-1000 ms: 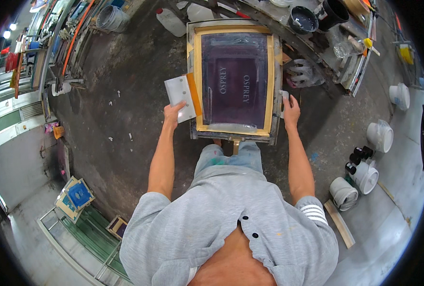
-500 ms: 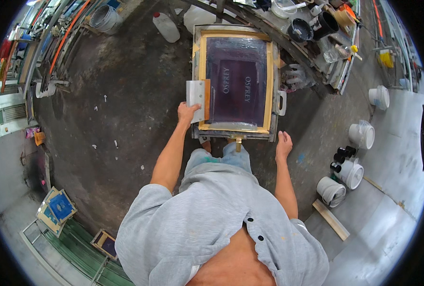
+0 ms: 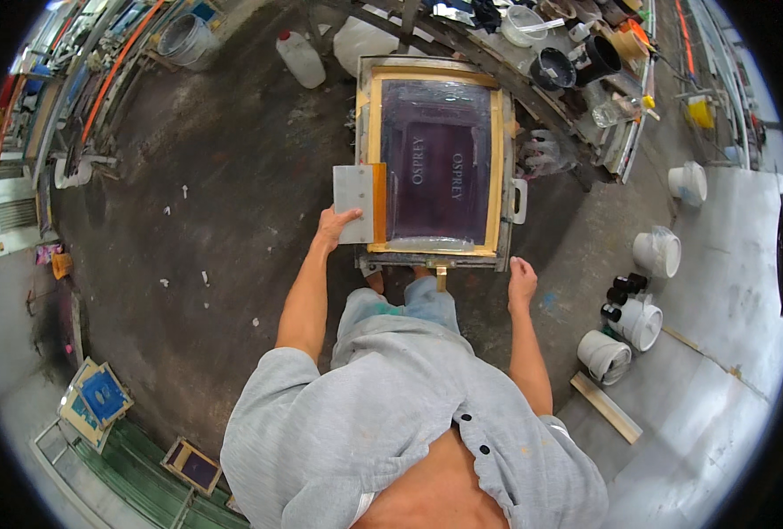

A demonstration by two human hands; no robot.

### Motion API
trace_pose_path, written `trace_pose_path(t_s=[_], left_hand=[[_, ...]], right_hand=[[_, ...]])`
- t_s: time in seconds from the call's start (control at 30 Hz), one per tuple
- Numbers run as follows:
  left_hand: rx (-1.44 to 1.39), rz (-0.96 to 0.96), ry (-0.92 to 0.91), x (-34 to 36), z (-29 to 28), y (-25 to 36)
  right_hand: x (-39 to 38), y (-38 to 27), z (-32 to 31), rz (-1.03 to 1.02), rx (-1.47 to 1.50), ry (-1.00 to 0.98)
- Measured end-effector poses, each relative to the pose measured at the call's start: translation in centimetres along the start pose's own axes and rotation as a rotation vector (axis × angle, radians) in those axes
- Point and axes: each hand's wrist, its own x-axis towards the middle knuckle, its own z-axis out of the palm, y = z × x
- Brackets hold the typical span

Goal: The person performs screen printing on a fabric item with the word 'OSPREY' using a squeegee to pull ink across a screen frame. They repeatedly apply ink and pull it across the screen, then lift the screen to reveal the printed item. The person also pours liquid into a container and uses a squeegee to spread it on the screen.

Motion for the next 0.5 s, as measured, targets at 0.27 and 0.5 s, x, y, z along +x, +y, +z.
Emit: trace_pose_path(t_s=[0.27, 0.5], left_hand=[[-0.011, 0.050, 0.031, 2.6, -0.5, -2.3], [0.091, 0.088, 0.241, 2.6, -1.2, -1.7]], right_hand=[[1.5, 0.6, -2.1, 0.089, 0.025, -0.089], [8.6, -5.6, -4.7, -0.103, 0.162, -0.071]])
